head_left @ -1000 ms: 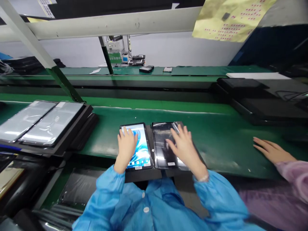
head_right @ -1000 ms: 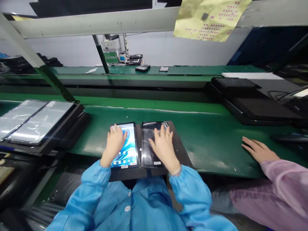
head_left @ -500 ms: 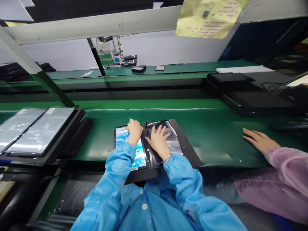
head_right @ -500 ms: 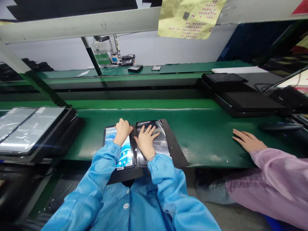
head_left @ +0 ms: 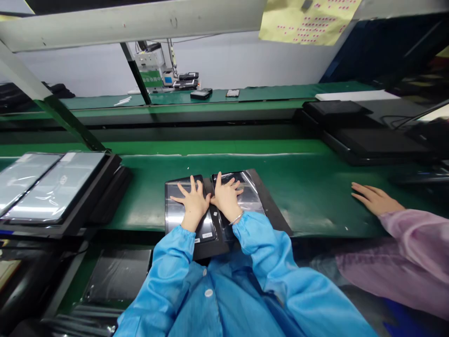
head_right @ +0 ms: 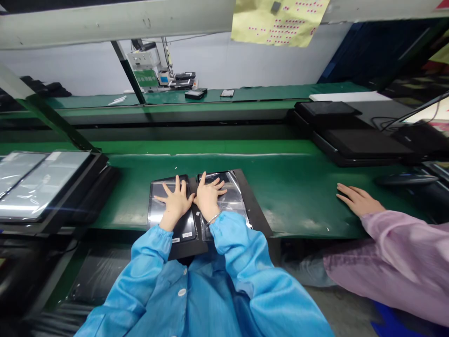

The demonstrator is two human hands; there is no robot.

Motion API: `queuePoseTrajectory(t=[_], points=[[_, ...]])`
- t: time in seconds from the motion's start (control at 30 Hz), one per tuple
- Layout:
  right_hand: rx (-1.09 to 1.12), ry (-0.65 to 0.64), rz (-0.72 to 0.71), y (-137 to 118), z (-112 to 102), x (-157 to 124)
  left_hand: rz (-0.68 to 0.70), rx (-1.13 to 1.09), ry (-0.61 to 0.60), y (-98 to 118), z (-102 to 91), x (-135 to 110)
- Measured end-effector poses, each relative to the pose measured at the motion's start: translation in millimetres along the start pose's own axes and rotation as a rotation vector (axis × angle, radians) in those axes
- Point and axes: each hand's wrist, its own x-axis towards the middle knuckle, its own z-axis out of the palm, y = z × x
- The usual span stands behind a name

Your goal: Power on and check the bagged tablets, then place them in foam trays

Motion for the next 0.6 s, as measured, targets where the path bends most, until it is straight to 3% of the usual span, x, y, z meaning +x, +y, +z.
queuePoseTrajectory(t=[0.17, 0.37, 0.5, 0.6], points=[[0.061, -0.043, -0.114, 22, -39, -10, 0.027, 0.112, -0.044, -2, 2.0, -3], [0.272, -0.025, -0.21, 94, -94, -1, 0.039, -0.31, 0.055, 6, -7.2, -13], [0.493, -0.014, -0.234, 137, -102, 21, 0.015, -0.716, 0.095, -5, -44.7, -21], [0.68, -0.035, -0.238, 155, -102, 35, 0.05, -0.722, 0.158, -37, -82.9, -20]])
